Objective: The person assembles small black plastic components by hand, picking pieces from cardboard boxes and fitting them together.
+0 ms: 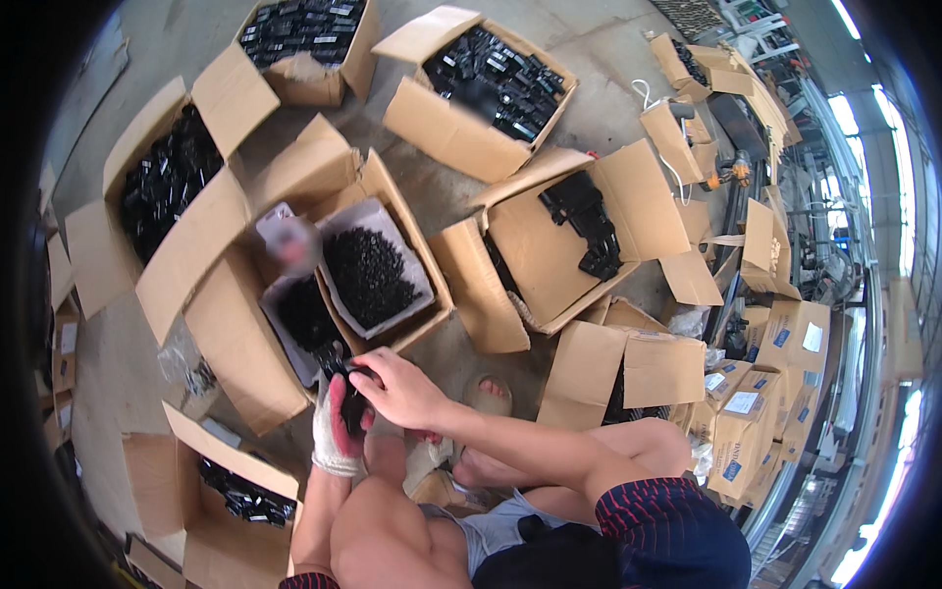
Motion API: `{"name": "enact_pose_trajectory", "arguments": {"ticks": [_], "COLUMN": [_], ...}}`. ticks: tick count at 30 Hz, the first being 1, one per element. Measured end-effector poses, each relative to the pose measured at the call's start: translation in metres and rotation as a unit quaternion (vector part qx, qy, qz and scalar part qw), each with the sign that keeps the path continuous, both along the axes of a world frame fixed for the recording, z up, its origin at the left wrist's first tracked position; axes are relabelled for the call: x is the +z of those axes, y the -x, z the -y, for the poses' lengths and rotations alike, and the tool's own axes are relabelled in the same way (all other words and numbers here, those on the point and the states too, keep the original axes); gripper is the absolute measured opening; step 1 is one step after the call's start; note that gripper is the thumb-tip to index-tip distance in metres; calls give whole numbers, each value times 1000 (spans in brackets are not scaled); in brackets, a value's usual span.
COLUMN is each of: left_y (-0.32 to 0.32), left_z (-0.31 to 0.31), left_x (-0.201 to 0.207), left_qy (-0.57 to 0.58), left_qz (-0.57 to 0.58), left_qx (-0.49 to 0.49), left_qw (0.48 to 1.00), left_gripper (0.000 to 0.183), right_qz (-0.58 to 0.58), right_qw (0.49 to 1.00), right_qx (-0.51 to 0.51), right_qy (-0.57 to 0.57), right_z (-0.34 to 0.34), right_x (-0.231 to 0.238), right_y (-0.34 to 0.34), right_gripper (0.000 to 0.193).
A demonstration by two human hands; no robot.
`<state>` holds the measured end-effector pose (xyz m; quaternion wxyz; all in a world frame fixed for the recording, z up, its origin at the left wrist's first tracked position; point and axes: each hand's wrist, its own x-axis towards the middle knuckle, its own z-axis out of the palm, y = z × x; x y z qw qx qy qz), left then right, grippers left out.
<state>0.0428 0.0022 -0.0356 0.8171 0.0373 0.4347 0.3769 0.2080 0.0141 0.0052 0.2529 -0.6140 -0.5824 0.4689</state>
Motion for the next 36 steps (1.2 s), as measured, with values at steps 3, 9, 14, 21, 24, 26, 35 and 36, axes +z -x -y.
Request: {"name": "enact_pose_trajectory", "arguments": {"ticks": [3,9,14,21,24,26,35,36], "left_y": [6,9,7,4,8,14,43,43], "left_z": [-1,4,-2,-4,-2,-12,0,-1], "left_x": [3,1,5,5,11,36,31,36], "left_qy": [-4,9,4,22,-26,-45,-142,-141], "left_qz": [-20,34,9,-5,-20,-5,-93,-82], "left_qx": [-7,-3,47,163,154,166,-51,-44], "left_qw": [1000,999,999,986,988,985,984,986], "left_gripper": [36,54,53,46,49,56,57,59], "right_qz": [-49,-139,-147,-176,-252,-257,-109,-110], "right_qw": [996,974,969,963,944,949,993,993], "right_qx": [17,21,4,-113,-156,-150,35,32], "right_qy": [76,177,197,172,146,103,-7,4], "right_z": [-12,-18,-18,8,19,14,-30,-30], "right_x": [15,13,31,31,18,24,46,46], "right_y": [2,-7,0,30,37,36,18,18], "right_gripper": [38,39,33,30,39,41,42,43]}}
